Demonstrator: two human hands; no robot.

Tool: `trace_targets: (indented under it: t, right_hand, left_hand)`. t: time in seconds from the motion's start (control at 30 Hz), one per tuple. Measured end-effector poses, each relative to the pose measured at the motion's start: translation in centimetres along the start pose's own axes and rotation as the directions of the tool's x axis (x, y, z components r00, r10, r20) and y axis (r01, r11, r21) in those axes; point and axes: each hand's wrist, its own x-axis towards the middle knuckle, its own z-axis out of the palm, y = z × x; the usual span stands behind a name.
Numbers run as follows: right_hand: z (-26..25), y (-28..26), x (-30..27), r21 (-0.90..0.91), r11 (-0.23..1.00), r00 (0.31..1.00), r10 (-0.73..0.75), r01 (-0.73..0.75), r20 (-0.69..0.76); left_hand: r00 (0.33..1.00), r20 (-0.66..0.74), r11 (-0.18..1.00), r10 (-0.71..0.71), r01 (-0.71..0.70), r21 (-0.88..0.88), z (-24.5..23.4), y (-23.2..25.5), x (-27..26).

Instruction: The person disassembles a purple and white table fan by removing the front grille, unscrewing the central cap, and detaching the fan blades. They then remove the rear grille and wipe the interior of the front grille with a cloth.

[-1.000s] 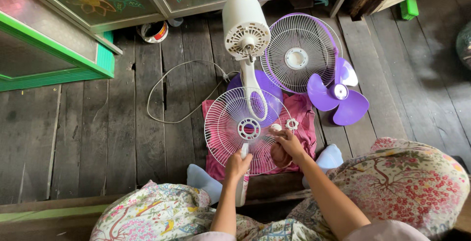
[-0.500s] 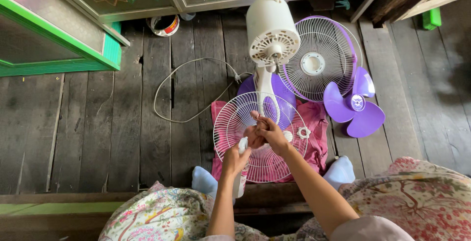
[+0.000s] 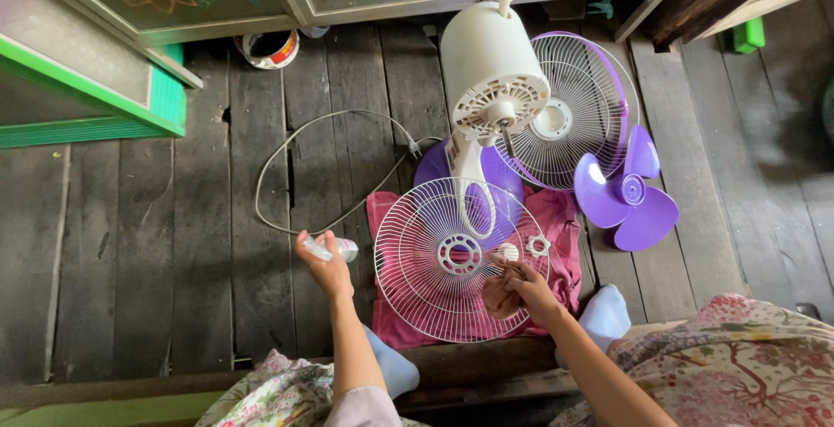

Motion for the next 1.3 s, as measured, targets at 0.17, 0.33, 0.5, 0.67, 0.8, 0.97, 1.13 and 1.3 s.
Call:
trace_targets:
  t: [0.17, 0.33, 0.5, 0.67, 0.8, 0.97, 1.13, 1.3]
  right_hand:
    - [0.2, -1.5, -1.1, 0.037, 0.999, 1.0, 0.028, -0.028, 0.005]
    - [0.9, -3.5, -1.3, 0.005, 1.0, 1.0, -0.005, 0.005, 0.014]
    - [1.0, -3.9, -1.6, 0.072, 0.997, 1.0, 0.02, -0.02, 0.002]
    - [0.1, -3.3, -2.4, 0.11, 0.993, 0.999, 0.037, -0.036, -0.005]
    - [-0.1, -3.2, -2.5, 0.159, 0.987, 1.0, 0.031, -0.03, -0.002]
    - [0.5, -4.1, -2.9, 0.18, 0.984, 1.0, 0.014, -0.016, 0.011]
    - [1.1, -5.5, -3.8, 0.145, 0.989, 0.998, 0.05, -0.043, -0.044]
    - [2.1, -5.4, -3.9, 0.236, 0.969, 0.994, -0.087, 0.069, 0.07]
  left_hand:
    - [0.993, -0.034, 0.994, -0.109, 0.109, 0.002, 0.1, -2.0, 0.3]
    - [0.985, -0.039, 0.986, -0.165, 0.164, -0.03, 0.4, -3.5, -0.2]
    - [0.995, 0.026, 0.995, -0.096, 0.095, 0.042, 0.7, -4.3, -1.4]
    - [0.987, 0.128, 0.995, -0.099, 0.1, 0.0, 1.1, -5.7, -2.9]
    - [0.985, 0.072, 0.948, -0.154, 0.127, 0.292, 1.1, -7.3, -4.3]
    - [0.898, 0.265, 0.77, -0.353, 0.118, 0.627, 0.6, -8.9, -7.3]
    - [0.901, 0.387, 0.782, -0.199, -0.092, 0.616, 0.0, -7.8, -7.4]
    - [0.805, 0.451, 0.917, -0.385, 0.279, 0.286, 0.4, -2.0, -8.0]
